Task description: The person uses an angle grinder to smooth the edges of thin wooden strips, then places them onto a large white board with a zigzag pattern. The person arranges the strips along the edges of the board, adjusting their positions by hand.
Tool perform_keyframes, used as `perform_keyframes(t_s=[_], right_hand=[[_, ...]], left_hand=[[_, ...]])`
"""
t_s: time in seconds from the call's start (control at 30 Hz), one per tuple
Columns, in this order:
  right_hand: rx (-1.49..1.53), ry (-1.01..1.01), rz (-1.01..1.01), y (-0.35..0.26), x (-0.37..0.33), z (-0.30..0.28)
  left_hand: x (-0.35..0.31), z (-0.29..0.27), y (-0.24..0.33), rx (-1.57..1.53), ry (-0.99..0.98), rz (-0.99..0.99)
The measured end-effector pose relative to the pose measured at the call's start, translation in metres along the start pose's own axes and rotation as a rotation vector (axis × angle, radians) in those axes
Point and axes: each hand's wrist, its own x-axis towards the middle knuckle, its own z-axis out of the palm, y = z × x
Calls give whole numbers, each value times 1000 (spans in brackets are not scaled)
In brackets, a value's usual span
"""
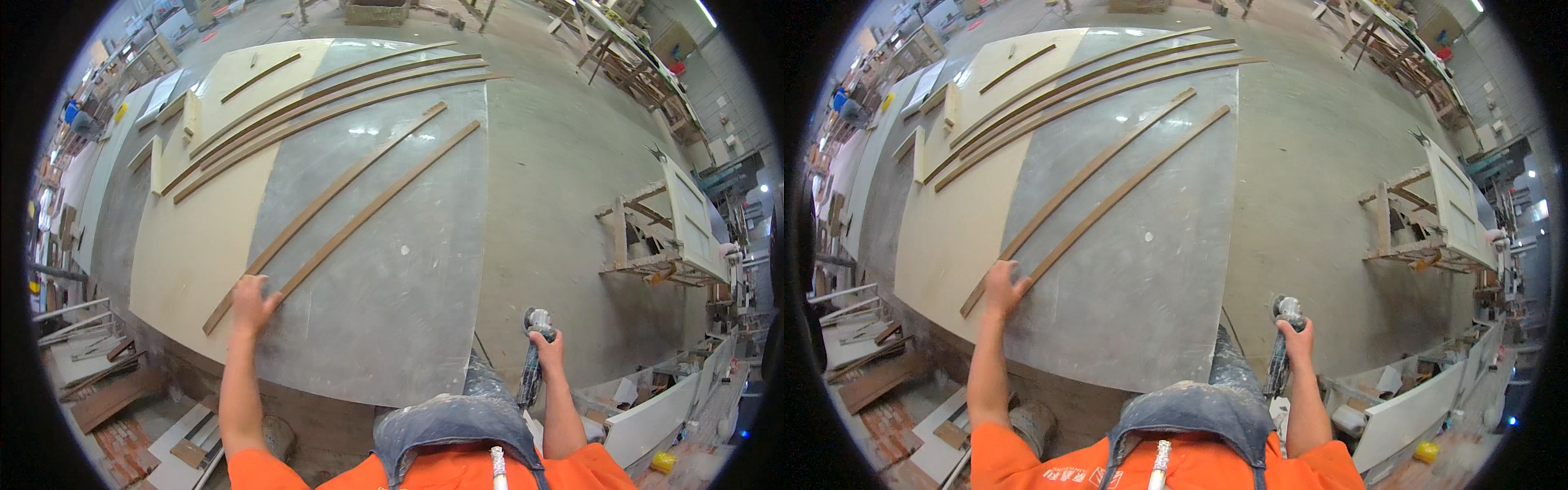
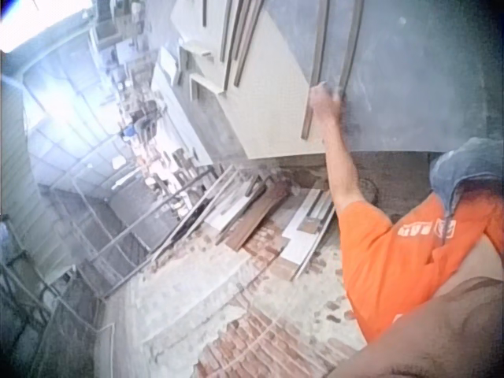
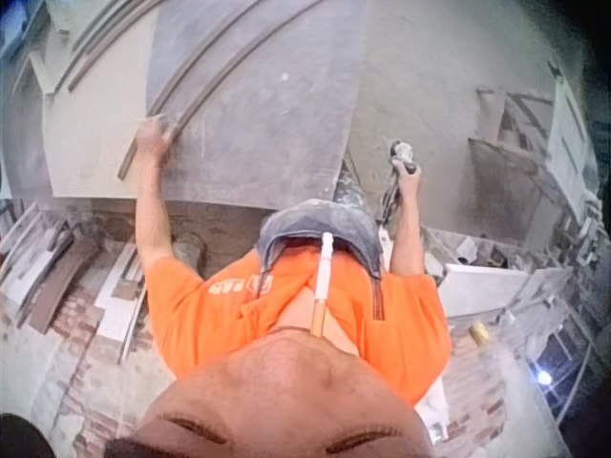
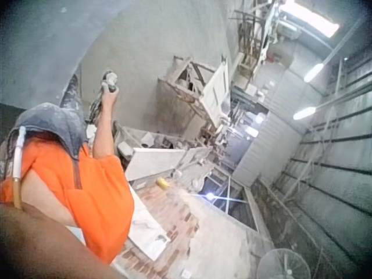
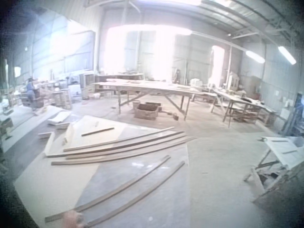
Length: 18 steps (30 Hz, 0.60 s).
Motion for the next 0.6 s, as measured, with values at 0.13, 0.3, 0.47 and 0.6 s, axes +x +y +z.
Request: perform_keyframes(t_s=[0.13,0.3,0.47,0.6], right_hand=[[7,-45,-105,-9,1,9],[109,-122,-158,-21,3,7],[155,-229,-255,-43,4,1],[142,-323,-281,-74,-6,1]], left_hand=[[-51,15,25,-90,-24,-30],[-118,23,97,-111,5,25],[-215,34,158,-118,60,-114],[-263,27,182,-142,79,-204]])
